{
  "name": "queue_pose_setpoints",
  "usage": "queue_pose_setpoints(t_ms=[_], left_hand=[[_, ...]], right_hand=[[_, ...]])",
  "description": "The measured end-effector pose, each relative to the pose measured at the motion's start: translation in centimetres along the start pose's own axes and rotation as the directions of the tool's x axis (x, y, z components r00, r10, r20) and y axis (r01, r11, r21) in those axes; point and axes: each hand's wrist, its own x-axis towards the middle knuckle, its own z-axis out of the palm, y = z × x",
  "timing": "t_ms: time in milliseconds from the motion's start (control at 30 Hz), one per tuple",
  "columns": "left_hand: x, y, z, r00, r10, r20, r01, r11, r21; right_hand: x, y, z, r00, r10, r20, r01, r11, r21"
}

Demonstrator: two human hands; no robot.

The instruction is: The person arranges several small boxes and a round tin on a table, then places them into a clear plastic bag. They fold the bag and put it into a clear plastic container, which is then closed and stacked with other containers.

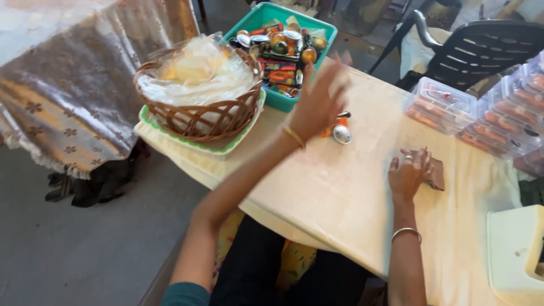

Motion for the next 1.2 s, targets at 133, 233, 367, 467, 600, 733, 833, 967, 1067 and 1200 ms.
queue_pose_setpoints(t_ms=[133, 233, 367, 467, 600, 733, 833, 967, 1067, 1200], left_hand=[[3.7, -9.9, -5.2, 0.988, -0.105, -0.115, 0.11, 0.993, 0.037], [3.1, -19.9, -2.4, 0.992, -0.084, -0.093, 0.092, 0.992, 0.084], [-1.7, -30.5, -2.4, 0.967, -0.256, 0.018, 0.24, 0.926, 0.291], [-1.5, -30.6, -3.8, 0.824, -0.556, 0.112, 0.511, 0.813, 0.278], [-0.6, -29.2, -4.7, 0.622, -0.688, 0.374, 0.528, 0.721, 0.449], [-1.6, -30.7, -2.7, 0.763, -0.596, 0.25, 0.462, 0.774, 0.433], [-2.0, -31.8, -1.7, 0.781, -0.58, 0.234, 0.482, 0.796, 0.367], [-1.7, -29.8, -5.0, 0.907, -0.421, 0.004, 0.365, 0.79, 0.493], [-1.8, -31.5, -4.0, 0.902, -0.419, -0.103, 0.423, 0.81, 0.406], [-1.9, -32.0, -2.8, 0.883, -0.46, -0.093, 0.468, 0.874, 0.128]], right_hand=[[-0.9, 1.8, 1.6, 0.998, 0.045, 0.042, -0.045, 0.999, -0.006], [-0.7, 2.5, 2.9, 0.998, 0.041, 0.05, -0.037, 0.996, -0.076], [-0.9, 2.6, 2.9, 0.999, 0.034, 0.033, -0.029, 0.992, -0.125], [-0.4, 1.9, 1.7, 0.998, 0.044, 0.039, -0.039, 0.992, -0.118], [-0.5, 0.6, 0.4, 0.997, 0.044, 0.066, -0.039, 0.996, -0.081], [-0.4, 0.7, 0.5, 0.998, 0.039, 0.057, -0.035, 0.997, -0.074], [-0.4, 1.1, 0.6, 0.998, 0.026, 0.049, -0.022, 0.997, -0.078], [-0.4, 0.8, 0.4, 0.998, 0.03, 0.062, -0.025, 0.997, -0.069], [-0.5, 0.6, 0.5, 0.997, 0.036, 0.063, -0.032, 0.998, -0.062], [-0.4, 0.8, 0.5, 0.996, 0.045, 0.073, -0.041, 0.997, -0.058]])
